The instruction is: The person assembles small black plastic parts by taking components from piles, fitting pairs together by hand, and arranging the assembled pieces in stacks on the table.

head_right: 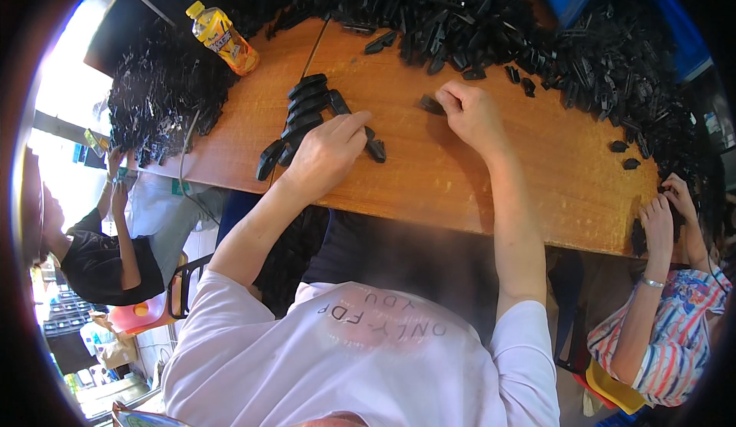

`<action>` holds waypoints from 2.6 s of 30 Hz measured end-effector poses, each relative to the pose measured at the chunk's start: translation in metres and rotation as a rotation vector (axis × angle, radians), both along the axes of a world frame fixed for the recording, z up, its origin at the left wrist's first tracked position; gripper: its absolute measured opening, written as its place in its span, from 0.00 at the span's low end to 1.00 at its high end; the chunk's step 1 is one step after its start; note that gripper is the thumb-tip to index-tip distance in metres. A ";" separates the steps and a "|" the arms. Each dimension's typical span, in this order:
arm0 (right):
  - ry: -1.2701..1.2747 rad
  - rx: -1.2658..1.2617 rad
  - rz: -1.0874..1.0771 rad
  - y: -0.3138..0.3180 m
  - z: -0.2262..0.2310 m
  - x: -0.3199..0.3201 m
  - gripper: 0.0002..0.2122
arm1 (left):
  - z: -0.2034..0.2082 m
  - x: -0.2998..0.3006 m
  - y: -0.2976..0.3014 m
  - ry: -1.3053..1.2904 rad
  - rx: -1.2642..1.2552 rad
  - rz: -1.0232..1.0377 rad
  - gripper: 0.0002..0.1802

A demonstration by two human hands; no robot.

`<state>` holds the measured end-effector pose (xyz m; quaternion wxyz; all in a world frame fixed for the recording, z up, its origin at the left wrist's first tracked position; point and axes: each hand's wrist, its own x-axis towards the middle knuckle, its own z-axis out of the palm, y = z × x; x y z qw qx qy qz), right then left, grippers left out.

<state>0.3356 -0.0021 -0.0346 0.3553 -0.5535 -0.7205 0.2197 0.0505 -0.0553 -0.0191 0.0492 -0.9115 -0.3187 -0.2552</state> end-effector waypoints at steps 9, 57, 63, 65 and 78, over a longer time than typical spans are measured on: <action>-0.106 0.118 0.177 -0.011 0.006 -0.009 0.11 | 0.003 -0.019 -0.024 -0.114 -0.140 -0.005 0.11; -0.056 0.179 0.341 -0.006 0.005 -0.001 0.08 | -0.008 0.039 0.057 -0.397 -0.608 0.096 0.24; -0.096 0.399 0.380 0.000 -0.006 -0.019 0.05 | -0.002 0.050 0.057 -0.435 -0.645 0.050 0.24; -0.120 0.396 0.345 0.002 -0.007 -0.029 0.05 | -0.005 0.046 0.057 -0.403 -0.609 0.077 0.24; -0.521 0.159 -0.652 0.028 -0.015 0.086 0.08 | -0.016 -0.042 0.049 -0.055 0.009 0.666 0.18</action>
